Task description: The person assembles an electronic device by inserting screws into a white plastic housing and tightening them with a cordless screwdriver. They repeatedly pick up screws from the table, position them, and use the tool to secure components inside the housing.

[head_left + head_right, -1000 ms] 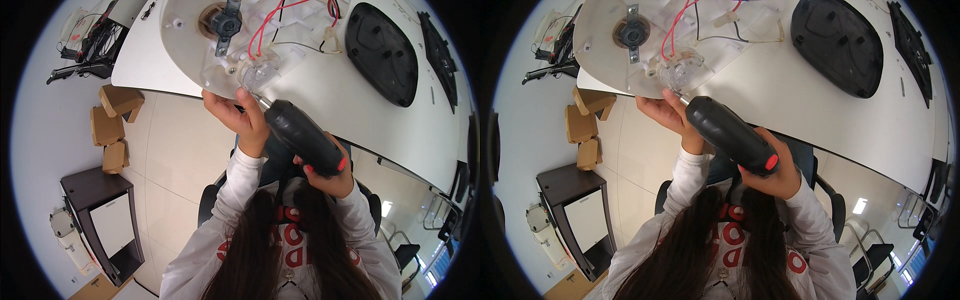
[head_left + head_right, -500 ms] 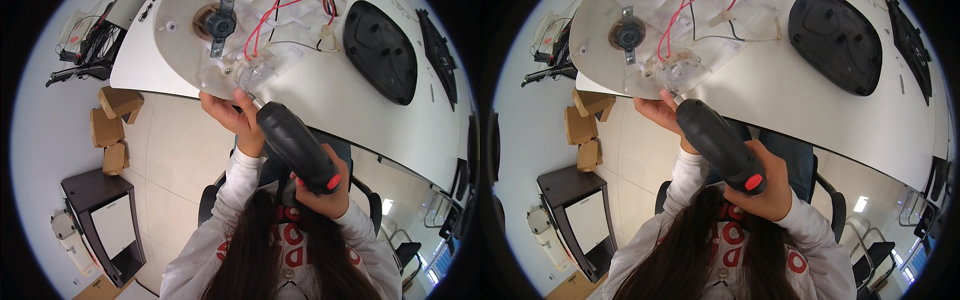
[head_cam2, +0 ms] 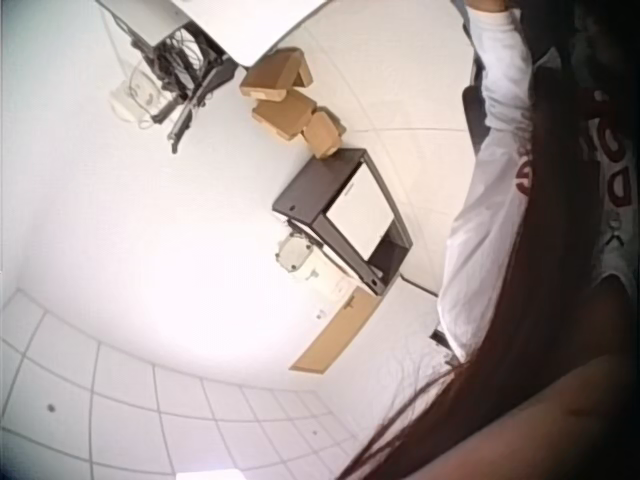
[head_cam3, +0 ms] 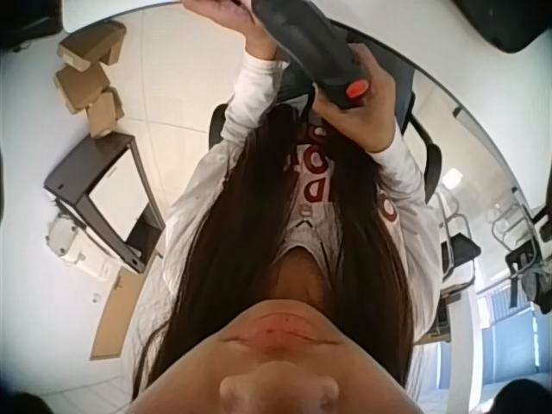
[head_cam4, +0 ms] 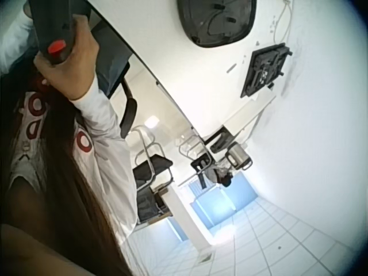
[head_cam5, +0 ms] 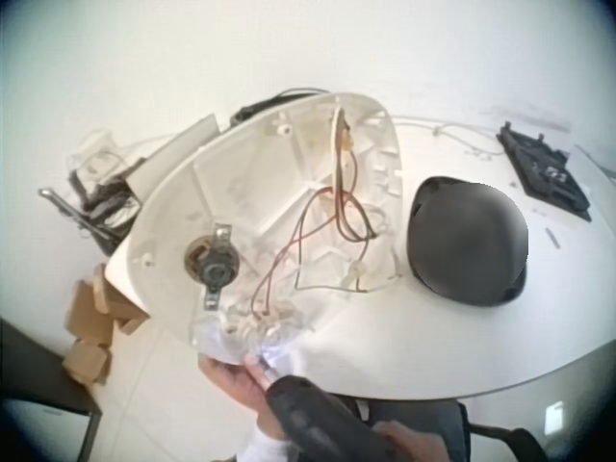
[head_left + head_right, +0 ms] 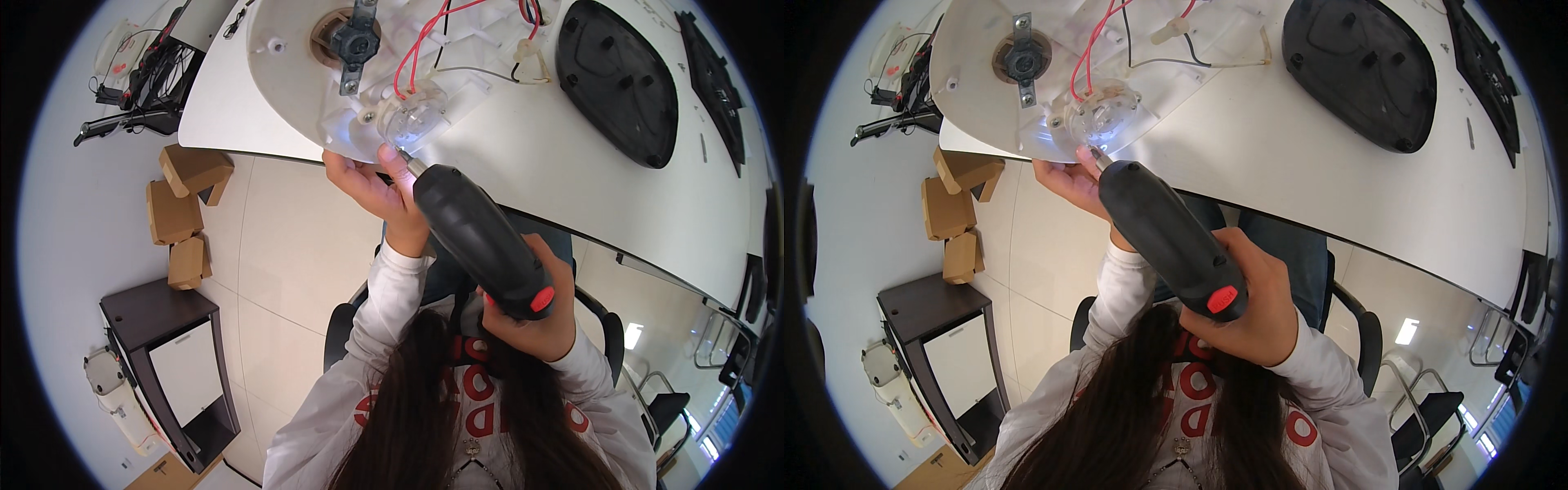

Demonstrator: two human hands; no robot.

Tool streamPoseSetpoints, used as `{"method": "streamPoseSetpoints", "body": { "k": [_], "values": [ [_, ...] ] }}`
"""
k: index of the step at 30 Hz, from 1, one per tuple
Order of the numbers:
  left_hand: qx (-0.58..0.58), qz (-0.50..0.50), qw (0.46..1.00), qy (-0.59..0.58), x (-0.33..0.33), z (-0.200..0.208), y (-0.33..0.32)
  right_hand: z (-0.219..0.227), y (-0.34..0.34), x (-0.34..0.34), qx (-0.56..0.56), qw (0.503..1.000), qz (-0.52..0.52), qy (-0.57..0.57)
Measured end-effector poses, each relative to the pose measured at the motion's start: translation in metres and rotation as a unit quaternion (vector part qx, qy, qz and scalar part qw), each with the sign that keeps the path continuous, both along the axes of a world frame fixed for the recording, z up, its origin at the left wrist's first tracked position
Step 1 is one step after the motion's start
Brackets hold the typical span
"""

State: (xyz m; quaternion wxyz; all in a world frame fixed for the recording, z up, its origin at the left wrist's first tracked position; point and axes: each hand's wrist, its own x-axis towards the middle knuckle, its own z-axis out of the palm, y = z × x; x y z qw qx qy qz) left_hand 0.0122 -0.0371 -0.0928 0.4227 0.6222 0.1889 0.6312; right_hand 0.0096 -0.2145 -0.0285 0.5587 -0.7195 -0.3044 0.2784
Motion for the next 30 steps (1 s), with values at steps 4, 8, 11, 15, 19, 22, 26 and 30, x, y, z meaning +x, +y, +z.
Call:
{"method": "streamPoseSetpoints", "body": {
  "k": [4,8,11,15,19,22,26,30],
  "values": [
    [-0.001,-0.005,1.000,-0.002,0.000,-0.001,0.001,0.002,0.000,-0.001,-0.007,1.000,-0.004,-0.001],
    [0.004,-0.016,1.000,-0.007,0.000,-0.003,0.002,0.004,0.002,-0.002,-0.004,1.000,-0.010,-0.012],
    [-0.007,-0.020,1.000,-0.005,-0.001,-0.004,0.002,0.004,0.002,-0.003,-0.002,1.000,-0.012,-0.014],
    [0.013,-0.013,1.000,-0.007,-0.001,-0.007,0.005,0.006,0.003,-0.004,-0.010,1.000,-0.013,-0.025],
    [0.006,-0.019,1.000,-0.005,-0.001,-0.007,0.004,0.005,0.003,-0.004,-0.009,1.000,-0.010,-0.011],
    [0.006,-0.017,1.000,-0.006,-0.001,-0.004,0.003,0.009,0.005,-0.004,-0.011,0.999,-0.014,-0.033],
    [0.017,-0.017,1.000,-0.018,0.001,-0.003,0.004,0.010,0.005,-0.005,-0.008,0.999,-0.021,-0.032],
    [0.021,-0.005,1.000,-0.011,0.001,-0.002,0.003,0.012,0.006,-0.006,-0.014,0.999,-0.022,-0.043]
  ]
}}
